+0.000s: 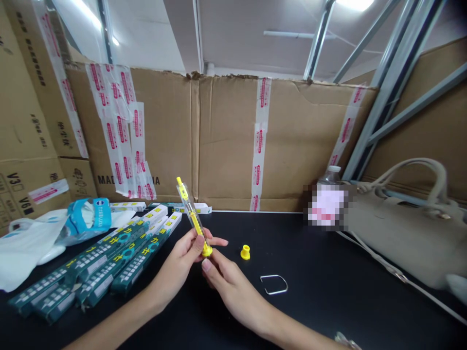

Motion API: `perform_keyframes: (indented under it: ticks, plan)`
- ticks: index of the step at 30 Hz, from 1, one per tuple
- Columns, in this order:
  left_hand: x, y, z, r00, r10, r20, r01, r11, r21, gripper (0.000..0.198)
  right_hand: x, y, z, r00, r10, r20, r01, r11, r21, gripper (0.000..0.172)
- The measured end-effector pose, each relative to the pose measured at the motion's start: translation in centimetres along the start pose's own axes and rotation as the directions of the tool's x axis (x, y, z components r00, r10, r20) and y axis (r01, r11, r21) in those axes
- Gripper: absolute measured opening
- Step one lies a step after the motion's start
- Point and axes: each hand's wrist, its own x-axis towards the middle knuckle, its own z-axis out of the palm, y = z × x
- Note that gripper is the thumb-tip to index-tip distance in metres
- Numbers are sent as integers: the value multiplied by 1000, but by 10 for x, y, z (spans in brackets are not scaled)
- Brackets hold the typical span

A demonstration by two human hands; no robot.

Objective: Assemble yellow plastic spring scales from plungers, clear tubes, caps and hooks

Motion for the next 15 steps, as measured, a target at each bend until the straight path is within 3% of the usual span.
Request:
perform_keyframes:
  ticks: [4,9,12,15]
  plan:
    - [-1,-4,2,1000,-9,4,9,1000,-10,46,1,4,-2,996,-29,-87,15,989,-149,43]
    - [-4,-7,4,1000,7,22,-6,1000,-11,47,1,4,-2,992,-97,-78,76,968,-238,45]
    - [-4,-8,4,998,63,29,-63,998,4,45,4,6,1,998,-4,-67,2,1000,-27,51]
    - [-2,-6,1,999,50,19,-49,998,-31,41,9,8,0,991,116,64,-131,940,316,55]
